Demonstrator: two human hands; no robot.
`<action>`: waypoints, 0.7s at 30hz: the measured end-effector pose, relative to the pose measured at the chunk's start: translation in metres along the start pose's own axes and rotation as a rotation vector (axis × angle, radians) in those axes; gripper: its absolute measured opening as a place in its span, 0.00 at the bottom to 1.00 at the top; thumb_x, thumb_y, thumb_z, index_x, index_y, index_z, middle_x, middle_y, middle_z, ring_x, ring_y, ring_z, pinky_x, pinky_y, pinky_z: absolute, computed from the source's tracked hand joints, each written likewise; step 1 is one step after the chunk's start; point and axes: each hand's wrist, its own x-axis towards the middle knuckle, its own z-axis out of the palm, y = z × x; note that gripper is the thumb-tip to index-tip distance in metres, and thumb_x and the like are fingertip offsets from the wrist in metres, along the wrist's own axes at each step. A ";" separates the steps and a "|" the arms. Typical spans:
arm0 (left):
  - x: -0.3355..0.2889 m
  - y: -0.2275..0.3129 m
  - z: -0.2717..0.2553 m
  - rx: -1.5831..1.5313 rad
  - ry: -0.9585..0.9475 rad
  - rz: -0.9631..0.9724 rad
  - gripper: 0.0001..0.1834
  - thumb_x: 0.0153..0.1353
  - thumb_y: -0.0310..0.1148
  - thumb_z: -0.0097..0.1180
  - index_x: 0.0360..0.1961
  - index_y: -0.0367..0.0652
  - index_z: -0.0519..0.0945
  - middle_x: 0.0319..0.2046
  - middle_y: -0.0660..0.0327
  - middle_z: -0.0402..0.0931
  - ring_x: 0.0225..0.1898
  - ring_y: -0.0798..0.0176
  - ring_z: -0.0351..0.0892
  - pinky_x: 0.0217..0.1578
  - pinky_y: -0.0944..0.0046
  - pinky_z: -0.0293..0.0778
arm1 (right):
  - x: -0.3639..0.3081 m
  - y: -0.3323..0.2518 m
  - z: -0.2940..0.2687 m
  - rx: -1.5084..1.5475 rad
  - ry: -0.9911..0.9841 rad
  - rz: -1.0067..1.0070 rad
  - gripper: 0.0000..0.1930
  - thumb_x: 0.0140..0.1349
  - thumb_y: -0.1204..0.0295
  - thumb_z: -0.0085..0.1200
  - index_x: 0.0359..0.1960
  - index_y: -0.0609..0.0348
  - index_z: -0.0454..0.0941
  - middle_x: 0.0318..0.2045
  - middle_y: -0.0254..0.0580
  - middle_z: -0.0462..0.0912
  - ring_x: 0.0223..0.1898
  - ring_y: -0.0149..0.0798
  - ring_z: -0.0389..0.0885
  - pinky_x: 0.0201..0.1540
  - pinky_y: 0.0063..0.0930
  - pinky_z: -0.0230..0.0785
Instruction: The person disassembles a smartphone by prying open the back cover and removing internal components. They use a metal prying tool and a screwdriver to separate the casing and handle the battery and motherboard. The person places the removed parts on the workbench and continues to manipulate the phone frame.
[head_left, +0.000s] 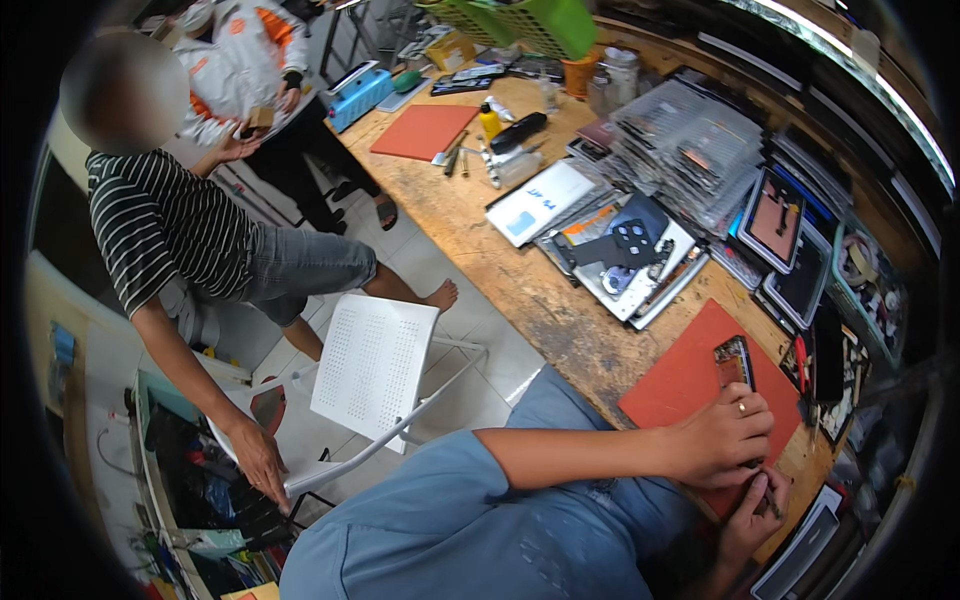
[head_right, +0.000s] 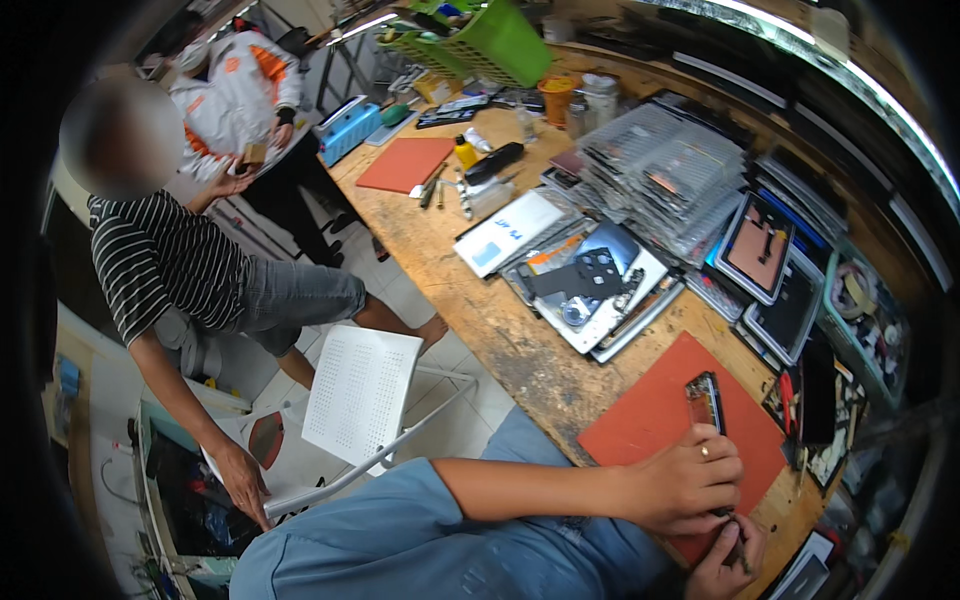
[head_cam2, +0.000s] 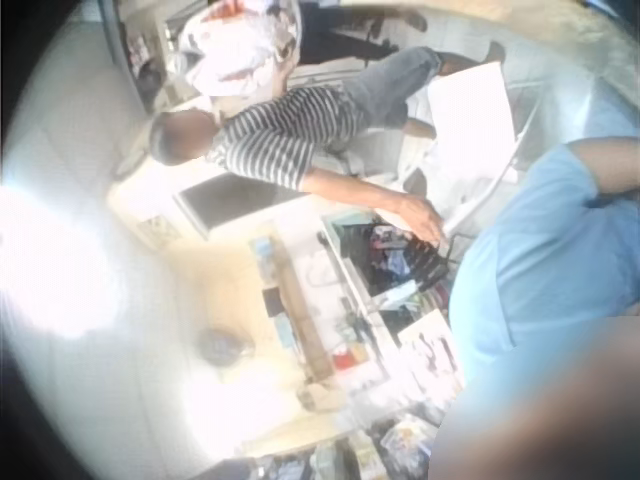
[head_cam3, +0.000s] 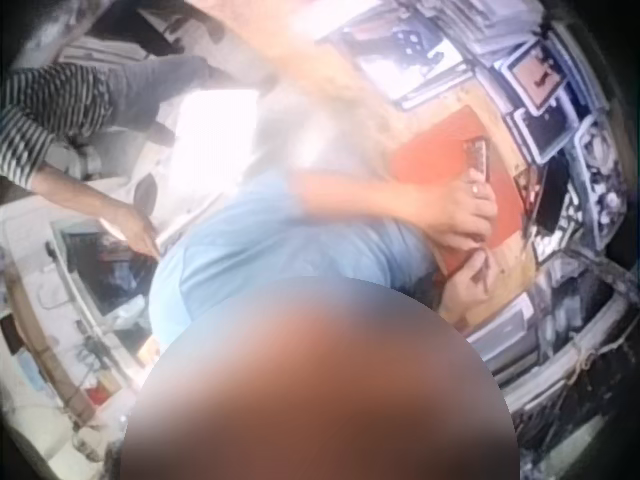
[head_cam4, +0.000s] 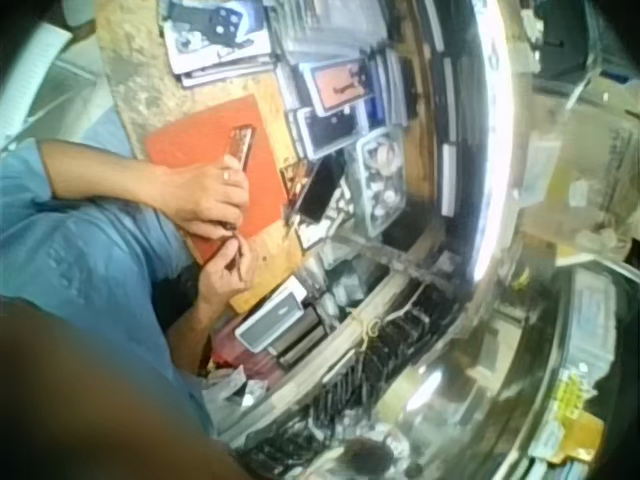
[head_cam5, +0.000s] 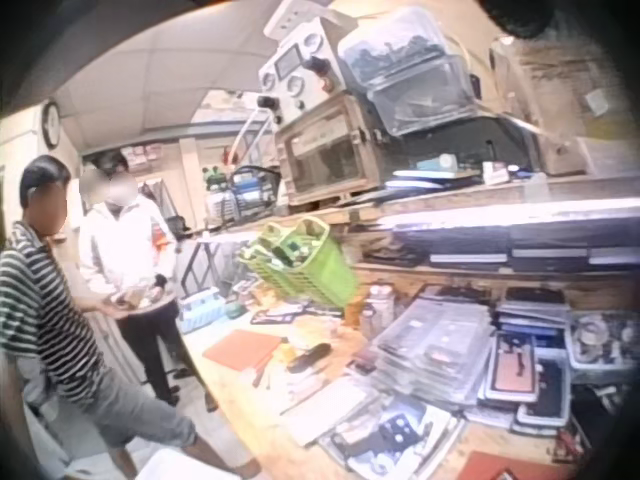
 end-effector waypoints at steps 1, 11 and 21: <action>-0.001 0.001 -0.001 -0.013 -0.006 -0.003 0.16 0.54 0.41 0.70 0.40 0.47 0.82 0.44 0.58 0.75 0.54 0.50 0.76 0.58 0.45 0.64 | -0.002 0.001 -0.005 0.022 0.001 0.053 0.09 0.82 0.73 0.50 0.46 0.69 0.78 0.39 0.43 0.80 0.40 0.37 0.78 0.46 0.33 0.73; -0.002 0.011 -0.024 0.166 -0.124 -0.060 0.17 0.50 0.39 0.78 0.39 0.51 0.86 0.42 0.63 0.79 0.49 0.55 0.78 0.56 0.49 0.58 | 0.012 -0.054 -0.017 -0.041 0.106 -0.041 0.07 0.64 0.85 0.66 0.41 0.64 0.83 0.36 0.49 0.87 0.35 0.45 0.89 0.40 0.32 0.80; -0.005 0.012 -0.028 0.161 -0.178 -0.116 0.16 0.48 0.40 0.79 0.36 0.55 0.84 0.39 0.66 0.76 0.49 0.58 0.74 0.59 0.49 0.54 | 0.018 -0.079 -0.023 0.139 0.099 -0.231 0.12 0.57 0.88 0.69 0.39 0.65 0.81 0.35 0.50 0.88 0.34 0.47 0.90 0.35 0.34 0.81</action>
